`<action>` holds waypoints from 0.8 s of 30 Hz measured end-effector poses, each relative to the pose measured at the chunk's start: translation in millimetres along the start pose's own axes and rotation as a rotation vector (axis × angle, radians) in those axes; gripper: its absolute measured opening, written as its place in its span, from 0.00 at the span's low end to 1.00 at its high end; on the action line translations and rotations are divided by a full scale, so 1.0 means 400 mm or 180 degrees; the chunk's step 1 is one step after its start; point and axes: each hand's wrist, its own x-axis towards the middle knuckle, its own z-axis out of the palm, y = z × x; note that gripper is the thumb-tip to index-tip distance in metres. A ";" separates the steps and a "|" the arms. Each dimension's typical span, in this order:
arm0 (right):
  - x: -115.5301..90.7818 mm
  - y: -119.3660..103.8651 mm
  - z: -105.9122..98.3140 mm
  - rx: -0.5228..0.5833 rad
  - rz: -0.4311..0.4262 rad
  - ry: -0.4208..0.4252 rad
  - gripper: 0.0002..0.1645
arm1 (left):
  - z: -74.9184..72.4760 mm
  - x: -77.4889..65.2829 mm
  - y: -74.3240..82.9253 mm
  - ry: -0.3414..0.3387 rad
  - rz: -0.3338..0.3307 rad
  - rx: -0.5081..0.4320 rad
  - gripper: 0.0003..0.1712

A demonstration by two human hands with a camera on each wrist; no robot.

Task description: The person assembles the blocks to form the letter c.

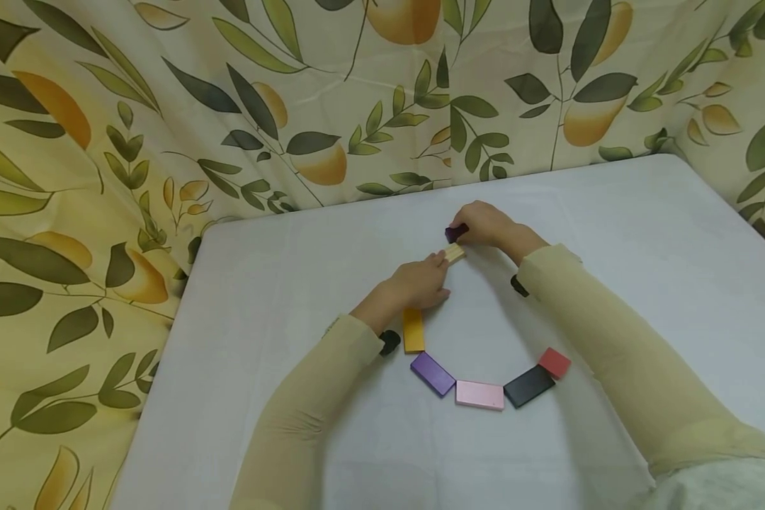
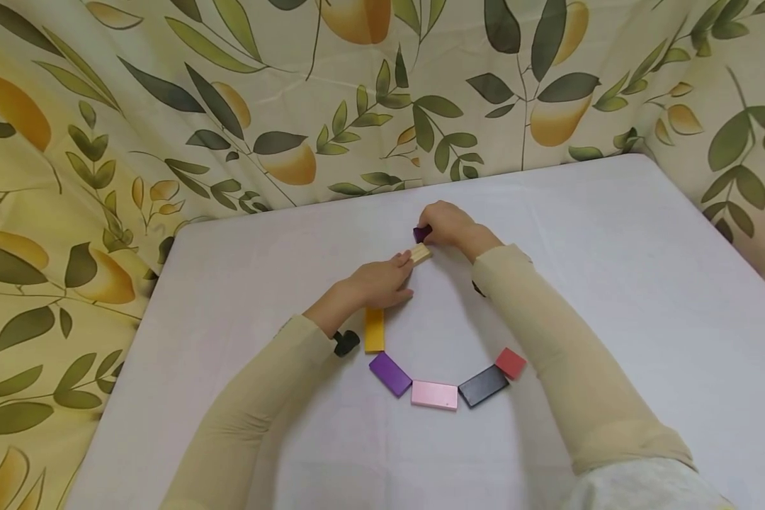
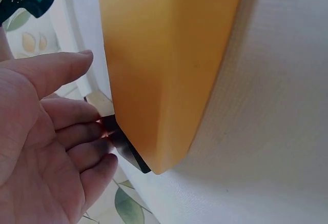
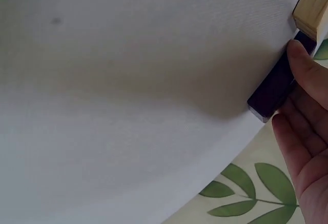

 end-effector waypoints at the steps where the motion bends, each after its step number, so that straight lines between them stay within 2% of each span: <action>1: -0.004 0.001 -0.001 0.0013 0.0006 0.0004 0.18 | -0.001 0.000 0.001 -0.0007 -0.0001 -0.0002 0.37; 24: -0.055 0.016 -0.001 0.0120 0.0024 0.0031 0.18 | -0.010 -0.007 0.004 0.0010 0.0006 0.0010 0.35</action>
